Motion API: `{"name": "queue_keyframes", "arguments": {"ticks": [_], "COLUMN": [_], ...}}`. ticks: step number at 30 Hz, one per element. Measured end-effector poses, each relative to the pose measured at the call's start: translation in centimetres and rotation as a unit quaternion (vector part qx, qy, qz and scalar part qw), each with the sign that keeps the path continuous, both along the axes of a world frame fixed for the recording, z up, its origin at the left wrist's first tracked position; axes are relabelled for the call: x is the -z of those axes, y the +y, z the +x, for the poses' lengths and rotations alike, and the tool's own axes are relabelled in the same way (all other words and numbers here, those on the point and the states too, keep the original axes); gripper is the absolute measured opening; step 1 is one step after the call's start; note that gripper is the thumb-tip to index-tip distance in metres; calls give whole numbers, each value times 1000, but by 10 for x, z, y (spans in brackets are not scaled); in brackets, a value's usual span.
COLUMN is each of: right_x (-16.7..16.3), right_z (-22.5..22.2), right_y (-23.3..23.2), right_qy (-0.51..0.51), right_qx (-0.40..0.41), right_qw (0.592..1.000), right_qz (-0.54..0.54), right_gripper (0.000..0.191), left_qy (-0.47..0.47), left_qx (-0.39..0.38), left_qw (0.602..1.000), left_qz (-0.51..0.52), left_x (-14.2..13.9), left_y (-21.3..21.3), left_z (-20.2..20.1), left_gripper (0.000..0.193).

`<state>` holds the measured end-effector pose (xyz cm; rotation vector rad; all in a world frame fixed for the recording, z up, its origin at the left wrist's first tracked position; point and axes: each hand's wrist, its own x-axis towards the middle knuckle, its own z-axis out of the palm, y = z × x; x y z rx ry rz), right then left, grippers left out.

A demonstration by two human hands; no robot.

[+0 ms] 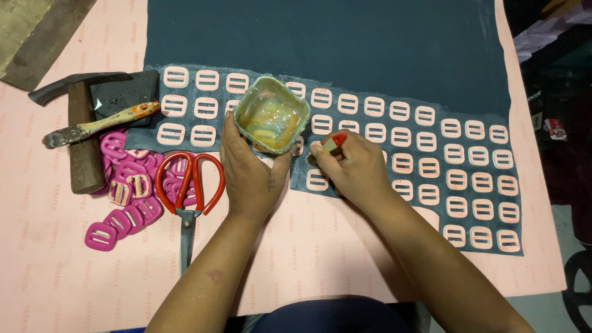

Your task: The person paints rows of small white plastic buckles arranged on a dark sheet using a small brush and a container of yellowish liquid. The person repeatedly dips the brush and applies the liquid to each buckle in sequence.

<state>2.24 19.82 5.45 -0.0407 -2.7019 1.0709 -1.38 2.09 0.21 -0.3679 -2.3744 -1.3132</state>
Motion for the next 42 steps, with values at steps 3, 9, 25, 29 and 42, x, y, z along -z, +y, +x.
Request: {"name": "queue_keyframes", "arguments": {"ticks": [3, 9, 25, 29, 42], "right_x": [9, 3, -10, -2, 11], "right_z": [-15, -30, -6, 0, -18], "right_y": [-5, 4, 30, 24, 21], "right_qy": [119, 106, 49, 57, -68], "right_qx": [-24, 26, -22, -30, 126], "right_qw": [991, 993, 998, 998, 872], "right_qz": [51, 39, -22, 2, -469], "right_gripper": [25, 22, 14, 10, 16], "left_qy": [-1, -2, -33, -11, 5], "left_qx": [-1, -2, 2, 3, 0], "left_qw": [1000, 1000, 999, 1000, 1000], "left_qz": [-5, 0, -1, -2, 4], "left_x": [1, 3, 2, 1, 2], "left_y": [-1, -1, -2, -3, -4], "left_z": [-1, -3, -3, -1, -3], "left_gripper": [106, 106, 108, 108, 108]}}
